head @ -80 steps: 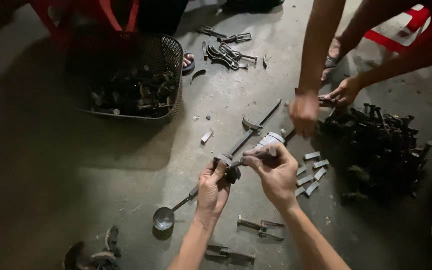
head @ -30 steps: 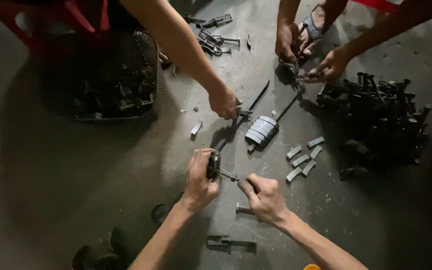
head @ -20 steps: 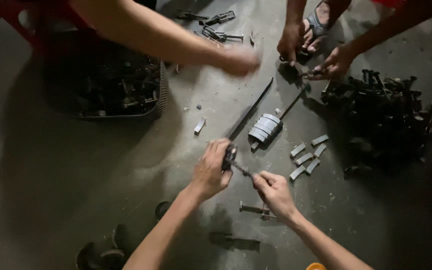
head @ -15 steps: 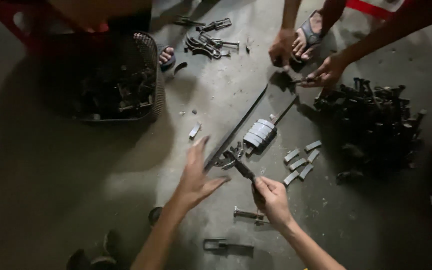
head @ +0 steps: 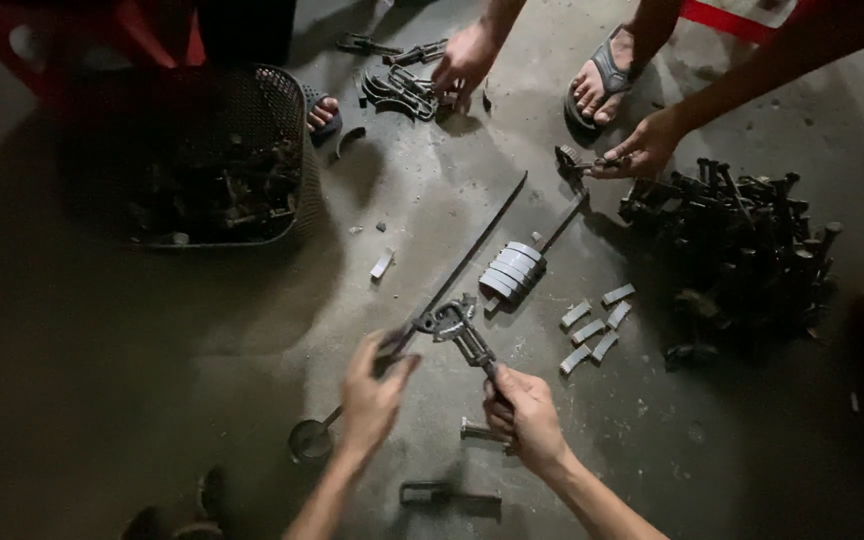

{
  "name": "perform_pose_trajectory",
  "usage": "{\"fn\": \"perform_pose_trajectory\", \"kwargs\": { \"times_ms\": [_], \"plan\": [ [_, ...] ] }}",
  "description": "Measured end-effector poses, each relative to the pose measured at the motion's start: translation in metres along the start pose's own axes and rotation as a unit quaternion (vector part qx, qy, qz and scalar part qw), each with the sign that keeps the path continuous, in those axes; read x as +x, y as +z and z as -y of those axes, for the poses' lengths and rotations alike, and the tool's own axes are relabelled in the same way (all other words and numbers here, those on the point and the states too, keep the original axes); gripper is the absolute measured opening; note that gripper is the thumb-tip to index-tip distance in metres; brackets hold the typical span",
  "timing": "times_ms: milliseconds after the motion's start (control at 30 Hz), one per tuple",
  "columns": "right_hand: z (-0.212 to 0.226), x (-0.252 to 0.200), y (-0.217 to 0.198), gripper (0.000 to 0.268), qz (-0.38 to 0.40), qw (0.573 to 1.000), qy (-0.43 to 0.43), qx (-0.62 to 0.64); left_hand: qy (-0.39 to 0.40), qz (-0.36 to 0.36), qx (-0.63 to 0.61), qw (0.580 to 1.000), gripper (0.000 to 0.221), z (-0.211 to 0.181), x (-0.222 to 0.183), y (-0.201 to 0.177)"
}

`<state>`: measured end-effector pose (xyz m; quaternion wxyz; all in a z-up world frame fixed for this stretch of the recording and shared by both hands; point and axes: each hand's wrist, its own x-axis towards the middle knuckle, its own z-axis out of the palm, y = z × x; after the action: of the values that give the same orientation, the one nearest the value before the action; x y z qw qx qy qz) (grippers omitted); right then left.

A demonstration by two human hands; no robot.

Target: Assembling and adjusting small mechanical components on the floor using hand tools

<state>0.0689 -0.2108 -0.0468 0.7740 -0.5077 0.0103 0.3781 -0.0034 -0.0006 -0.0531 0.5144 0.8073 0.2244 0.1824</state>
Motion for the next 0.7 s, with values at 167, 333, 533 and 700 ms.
{"fn": "perform_pose_trajectory", "kwargs": {
  "times_ms": [167,333,533,700],
  "plan": [
    [-0.002,0.005,0.036,0.038,0.036,0.986,0.123,0.11,-0.066,-0.012,-0.239,0.969,0.032,-0.022,0.012,0.027],
    [0.012,0.02,0.039,0.042,0.052,0.98,0.181,0.07,-0.039,-0.063,-0.274,0.959,0.029,-0.015,0.029,0.033],
    [0.025,0.016,0.027,0.03,0.086,0.915,0.113,-0.378,-0.13,-0.033,-0.221,0.966,0.029,0.027,0.032,0.032],
    [-0.092,0.021,-0.108,0.065,0.131,0.381,0.047,-0.914,-0.262,0.039,-0.634,0.727,0.03,0.068,0.025,0.019]
  ]
}}
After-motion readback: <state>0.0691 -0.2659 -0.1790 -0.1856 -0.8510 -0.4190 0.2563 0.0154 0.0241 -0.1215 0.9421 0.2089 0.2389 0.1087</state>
